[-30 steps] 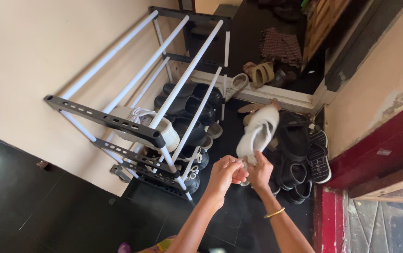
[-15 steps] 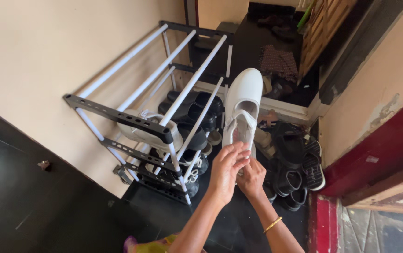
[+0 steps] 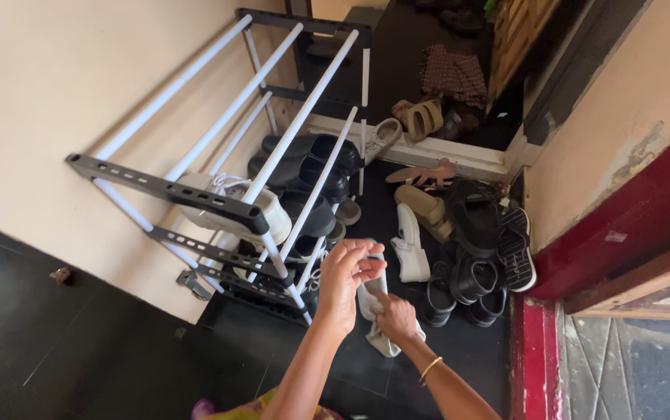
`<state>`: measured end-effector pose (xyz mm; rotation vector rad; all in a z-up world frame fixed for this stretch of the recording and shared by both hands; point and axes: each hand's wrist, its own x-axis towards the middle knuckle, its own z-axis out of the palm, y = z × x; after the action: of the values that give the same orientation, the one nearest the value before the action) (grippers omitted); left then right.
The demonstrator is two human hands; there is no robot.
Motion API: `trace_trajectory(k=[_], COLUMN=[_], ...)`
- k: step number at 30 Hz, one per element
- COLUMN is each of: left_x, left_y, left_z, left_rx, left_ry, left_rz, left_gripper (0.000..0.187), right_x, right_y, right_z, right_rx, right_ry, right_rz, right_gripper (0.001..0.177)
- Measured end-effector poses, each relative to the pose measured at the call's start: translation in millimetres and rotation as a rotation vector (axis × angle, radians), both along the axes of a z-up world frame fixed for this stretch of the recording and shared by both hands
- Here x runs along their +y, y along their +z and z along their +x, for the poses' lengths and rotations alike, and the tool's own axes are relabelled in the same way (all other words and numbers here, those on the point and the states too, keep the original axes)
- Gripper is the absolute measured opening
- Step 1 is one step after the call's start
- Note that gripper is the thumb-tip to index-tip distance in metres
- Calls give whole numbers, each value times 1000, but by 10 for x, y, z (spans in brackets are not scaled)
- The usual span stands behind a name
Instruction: The person wipes several pairs of shoes with a cloth, including white sneakers and black shoes, then places them on a multi-tier shoe rack. The person handles each shoe individually, wiping the exterior surfaces before arranging them on the rack.
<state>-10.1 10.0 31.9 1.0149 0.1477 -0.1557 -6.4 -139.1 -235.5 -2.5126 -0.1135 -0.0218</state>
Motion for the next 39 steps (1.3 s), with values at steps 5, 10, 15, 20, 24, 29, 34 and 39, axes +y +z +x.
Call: trace_trajectory(k=[5, 10, 15, 20, 24, 29, 34, 39], left_x=[37, 53, 46, 15, -11, -62, -198, -250], left_y=[-85, -179, -301, -319, -314, -479, -1152, -2369], left_z=[63, 157, 227, 301, 319, 329, 423, 565], left_rx=[43, 79, 76, 74, 100, 94, 21, -152], left_ry=[-7, -3, -21, -48, -61, -75, -114, -200], left_rz=[54, 80, 113, 129, 145, 138, 441, 1129], left_gripper=[15, 14, 14, 14, 15, 14, 18, 33], right_x=[-28, -10, -172, -526, -861, -1163, -1086, -888], right_y=[-257, -278, -302, -281, -339, -375, -224, -45], right_z=[20, 245, 431, 712, 744, 753, 879, 1355], right_rx=[172, 387, 241, 317, 255, 302, 283, 189], right_ry=[38, 144, -97, -507, -677, -855, -732, -564], right_rz=[-75, -139, 160, 109, 137, 179, 216, 177], right_gripper=[71, 79, 55, 55, 73, 80, 72, 57])
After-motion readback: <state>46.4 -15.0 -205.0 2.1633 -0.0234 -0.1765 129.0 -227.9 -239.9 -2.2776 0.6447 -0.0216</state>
